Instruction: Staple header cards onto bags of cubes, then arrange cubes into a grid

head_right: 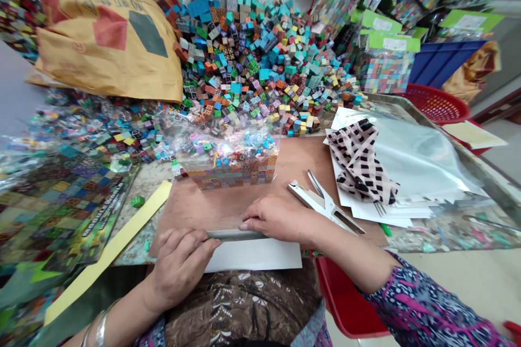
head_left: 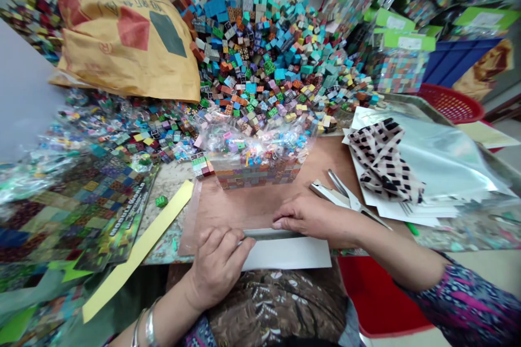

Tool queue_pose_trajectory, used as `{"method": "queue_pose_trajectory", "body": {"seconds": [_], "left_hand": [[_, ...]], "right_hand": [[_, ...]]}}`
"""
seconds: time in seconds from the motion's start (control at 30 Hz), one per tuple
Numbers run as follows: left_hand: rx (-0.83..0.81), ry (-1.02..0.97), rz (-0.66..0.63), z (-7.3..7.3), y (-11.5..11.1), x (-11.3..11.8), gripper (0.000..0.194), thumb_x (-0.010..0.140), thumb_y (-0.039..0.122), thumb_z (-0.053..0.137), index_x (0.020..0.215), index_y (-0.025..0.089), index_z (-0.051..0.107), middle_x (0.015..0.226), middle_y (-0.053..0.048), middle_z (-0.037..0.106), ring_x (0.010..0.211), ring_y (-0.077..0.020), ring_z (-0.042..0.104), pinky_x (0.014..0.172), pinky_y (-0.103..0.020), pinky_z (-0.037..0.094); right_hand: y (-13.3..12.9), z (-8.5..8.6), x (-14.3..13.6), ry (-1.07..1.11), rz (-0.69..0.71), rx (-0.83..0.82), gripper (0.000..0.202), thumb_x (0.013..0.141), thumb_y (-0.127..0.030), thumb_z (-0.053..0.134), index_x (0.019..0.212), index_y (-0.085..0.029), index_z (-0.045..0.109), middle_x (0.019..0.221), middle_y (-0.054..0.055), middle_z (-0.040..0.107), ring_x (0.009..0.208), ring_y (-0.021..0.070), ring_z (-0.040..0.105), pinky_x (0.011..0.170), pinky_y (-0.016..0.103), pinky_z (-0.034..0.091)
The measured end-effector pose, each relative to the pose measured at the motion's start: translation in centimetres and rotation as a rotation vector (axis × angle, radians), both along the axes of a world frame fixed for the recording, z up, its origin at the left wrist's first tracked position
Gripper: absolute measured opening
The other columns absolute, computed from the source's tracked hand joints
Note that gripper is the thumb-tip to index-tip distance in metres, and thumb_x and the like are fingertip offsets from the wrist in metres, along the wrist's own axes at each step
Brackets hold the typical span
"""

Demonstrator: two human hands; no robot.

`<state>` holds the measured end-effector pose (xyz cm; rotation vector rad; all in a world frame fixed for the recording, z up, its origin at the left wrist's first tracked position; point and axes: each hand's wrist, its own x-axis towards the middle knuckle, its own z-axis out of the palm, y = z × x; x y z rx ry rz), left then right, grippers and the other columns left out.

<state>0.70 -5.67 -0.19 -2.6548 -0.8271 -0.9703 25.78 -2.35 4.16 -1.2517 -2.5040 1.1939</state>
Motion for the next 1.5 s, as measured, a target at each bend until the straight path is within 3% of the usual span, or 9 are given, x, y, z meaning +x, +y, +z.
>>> {"method": "queue_pose_trajectory", "body": {"seconds": [0.2,0.37,0.7,0.83,0.93,1.07,1.17,1.37,1.5], "left_hand": [[-0.076,0.103,-0.044,0.1,-0.1,-0.1,0.017,0.092,0.009,0.051,0.102,0.013,0.064,0.073,-0.003,0.066,0.066,-0.0166,0.051,0.064,-0.033,0.033],[-0.102,0.114,-0.036,0.2,-0.6,-0.1,0.017,0.092,0.009,0.052,0.079,0.016,0.059,0.067,-0.002,0.062,0.064,-0.0166,0.051,0.063,-0.032,0.036],[0.056,0.147,-0.147,7.0,-2.2,-3.4,0.033,0.096,0.009,0.038,0.110,0.015,0.067,0.104,-0.009,0.074,0.103,-0.0215,0.066,0.092,-0.037,0.051],[0.017,0.066,-0.045,7.7,-2.5,-4.6,0.042,0.093,0.013,0.046,0.131,0.025,0.059,0.118,-0.006,0.071,0.115,-0.0236,0.064,0.100,-0.045,0.053],[0.078,0.113,-0.070,7.5,-1.7,-4.7,0.036,0.093,0.010,0.047,0.122,0.020,0.064,0.121,-0.007,0.071,0.122,-0.0224,0.061,0.104,-0.041,0.051],[0.142,0.180,-0.099,7.2,-0.4,-4.4,0.027,0.090,0.005,0.050,0.109,0.011,0.069,0.115,-0.011,0.073,0.128,-0.0241,0.056,0.110,-0.038,0.045],[0.171,0.141,-0.097,6.9,0.1,-4.4,0.025,0.089,0.006,0.054,0.107,0.012,0.070,0.113,-0.010,0.074,0.127,-0.0240,0.057,0.110,-0.039,0.045],[0.196,0.127,-0.067,7.1,0.1,-4.7,0.026,0.090,0.008,0.053,0.109,0.013,0.070,0.114,-0.009,0.074,0.129,-0.0240,0.056,0.112,-0.040,0.043],[0.217,0.160,-0.047,7.9,0.2,-5.0,0.024,0.089,0.008,0.056,0.109,0.012,0.069,0.110,-0.008,0.075,0.127,-0.0241,0.056,0.111,-0.040,0.042]], "right_hand": [[-0.8,0.5,-1.1,-0.126,0.055,0.171,0.028,0.097,-0.022,0.044,0.096,-0.016,0.071,0.092,0.009,0.072,0.083,0.0178,0.063,0.072,0.029,0.040],[-1.3,-0.5,-1.1,-0.201,0.066,0.240,0.022,0.092,-0.021,0.050,0.081,-0.017,0.069,0.077,0.005,0.069,0.067,0.0144,0.058,0.063,0.027,0.035],[0.9,0.1,-0.6,-0.301,-0.002,0.211,0.026,0.095,-0.025,0.050,0.081,-0.019,0.071,0.080,0.006,0.073,0.065,0.0147,0.058,0.056,0.029,0.027],[1.2,-0.3,-0.6,-0.174,0.002,0.173,0.028,0.098,-0.031,0.047,0.093,-0.019,0.072,0.091,0.008,0.074,0.075,0.0162,0.063,0.063,0.028,0.036],[1.1,-0.3,-0.1,-0.050,-0.151,0.198,0.031,0.099,-0.036,0.045,0.096,-0.019,0.070,0.097,0.008,0.073,0.084,0.0178,0.063,0.070,0.030,0.040],[0.3,0.8,1.3,0.201,-0.387,-0.129,0.057,0.096,-0.063,0.035,0.088,-0.016,0.065,0.082,0.009,0.069,0.074,0.0167,0.061,0.068,0.031,0.046],[-0.9,2.0,2.4,0.316,-0.354,-0.498,0.073,0.086,-0.078,0.035,0.115,-0.016,0.061,0.102,0.012,0.068,0.081,0.0181,0.064,0.067,0.031,0.051],[-4.2,2.8,3.2,0.248,-0.446,-0.427,0.078,0.081,-0.069,0.058,0.144,-0.026,0.043,0.136,0.014,0.053,0.106,0.0238,0.059,0.087,0.037,0.050],[-5.9,2.5,1.8,0.479,-0.622,-0.653,0.080,0.071,-0.062,0.074,0.138,-0.026,0.049,0.131,0.012,0.056,0.109,0.0243,0.060,0.091,0.037,0.049]]}}
